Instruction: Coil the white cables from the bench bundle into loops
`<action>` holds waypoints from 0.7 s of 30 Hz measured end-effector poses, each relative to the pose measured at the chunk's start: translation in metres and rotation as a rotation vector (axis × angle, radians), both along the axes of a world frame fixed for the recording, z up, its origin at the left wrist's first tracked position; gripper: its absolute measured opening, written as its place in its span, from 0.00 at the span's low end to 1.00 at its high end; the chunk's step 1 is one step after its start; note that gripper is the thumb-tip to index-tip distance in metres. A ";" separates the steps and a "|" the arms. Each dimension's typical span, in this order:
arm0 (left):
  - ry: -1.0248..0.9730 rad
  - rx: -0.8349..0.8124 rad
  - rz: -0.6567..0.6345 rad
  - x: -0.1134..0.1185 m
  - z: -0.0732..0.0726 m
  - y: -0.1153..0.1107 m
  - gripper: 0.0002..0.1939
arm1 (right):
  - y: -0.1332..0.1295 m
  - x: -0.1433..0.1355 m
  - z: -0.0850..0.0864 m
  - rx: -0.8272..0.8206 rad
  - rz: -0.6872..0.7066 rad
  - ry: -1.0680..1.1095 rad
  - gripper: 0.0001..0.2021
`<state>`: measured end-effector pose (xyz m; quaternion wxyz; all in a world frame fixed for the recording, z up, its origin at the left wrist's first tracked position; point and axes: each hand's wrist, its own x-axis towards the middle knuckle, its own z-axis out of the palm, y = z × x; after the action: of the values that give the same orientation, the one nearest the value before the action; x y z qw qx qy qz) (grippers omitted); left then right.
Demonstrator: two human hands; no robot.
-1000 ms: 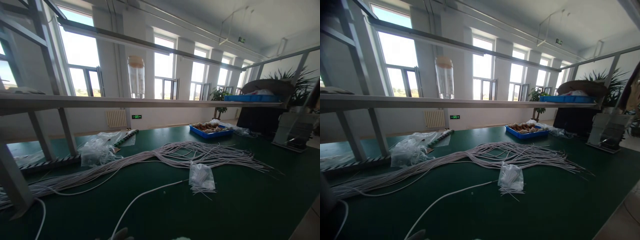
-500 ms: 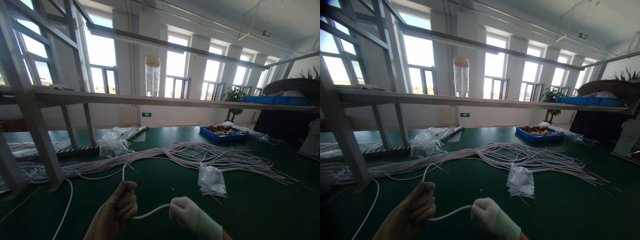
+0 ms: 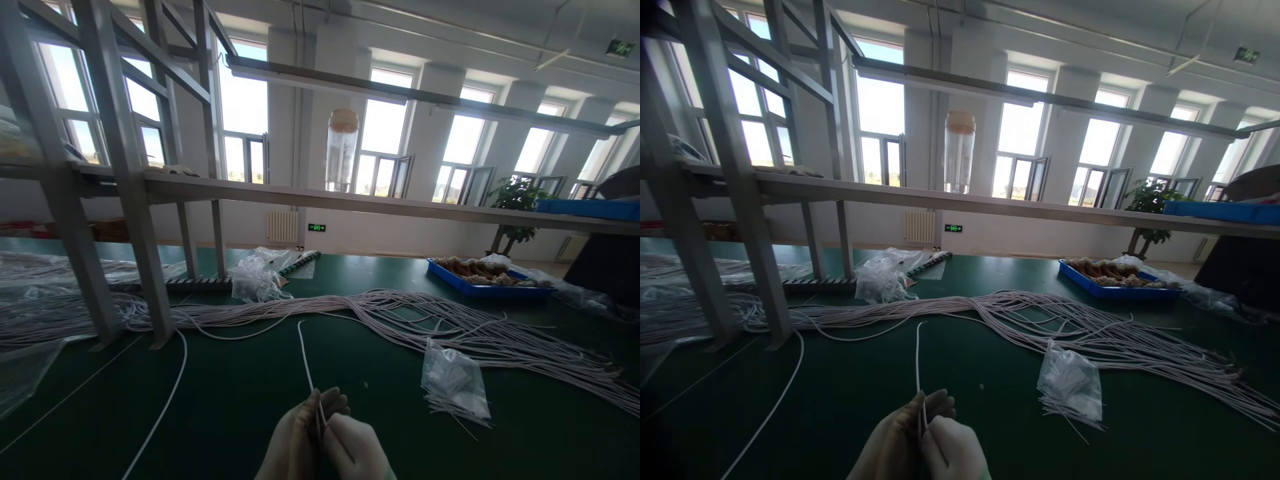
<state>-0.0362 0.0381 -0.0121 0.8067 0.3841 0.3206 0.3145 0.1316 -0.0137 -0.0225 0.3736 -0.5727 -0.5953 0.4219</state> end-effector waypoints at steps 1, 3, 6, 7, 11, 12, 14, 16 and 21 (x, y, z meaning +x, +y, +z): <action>-0.030 -0.050 -0.007 0.000 0.004 -0.002 0.17 | -0.001 0.002 -0.005 -0.015 0.015 -0.030 0.10; -0.089 -0.148 0.023 0.003 0.012 -0.006 0.17 | 0.000 0.006 -0.015 -0.037 0.066 -0.073 0.10; -0.205 -0.318 0.214 0.012 0.021 -0.005 0.13 | 0.002 0.011 -0.028 -0.106 0.114 0.038 0.12; -0.243 -0.361 0.281 0.013 0.023 -0.003 0.14 | 0.003 0.013 -0.032 -0.156 0.121 0.102 0.14; -0.330 -0.378 0.330 0.004 0.025 0.009 0.21 | 0.015 0.028 -0.035 -0.346 0.117 0.222 0.21; -0.334 -0.354 0.297 -0.002 0.027 0.010 0.22 | 0.021 0.033 -0.033 -0.353 0.097 0.225 0.21; -0.304 -0.286 0.213 -0.012 0.033 0.009 0.19 | 0.037 0.046 -0.023 -0.317 0.028 0.216 0.22; -0.172 -0.168 0.064 -0.016 0.041 0.004 0.09 | 0.052 0.054 -0.008 -0.232 -0.046 0.196 0.23; 0.153 0.014 -0.064 0.005 0.049 -0.003 0.10 | 0.052 0.038 0.028 0.042 -0.133 0.145 0.23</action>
<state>-0.0311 0.0351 0.0370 0.7868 0.4226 0.3669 0.2603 0.1696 0.0382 0.0052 0.4550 -0.5710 -0.5359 0.4240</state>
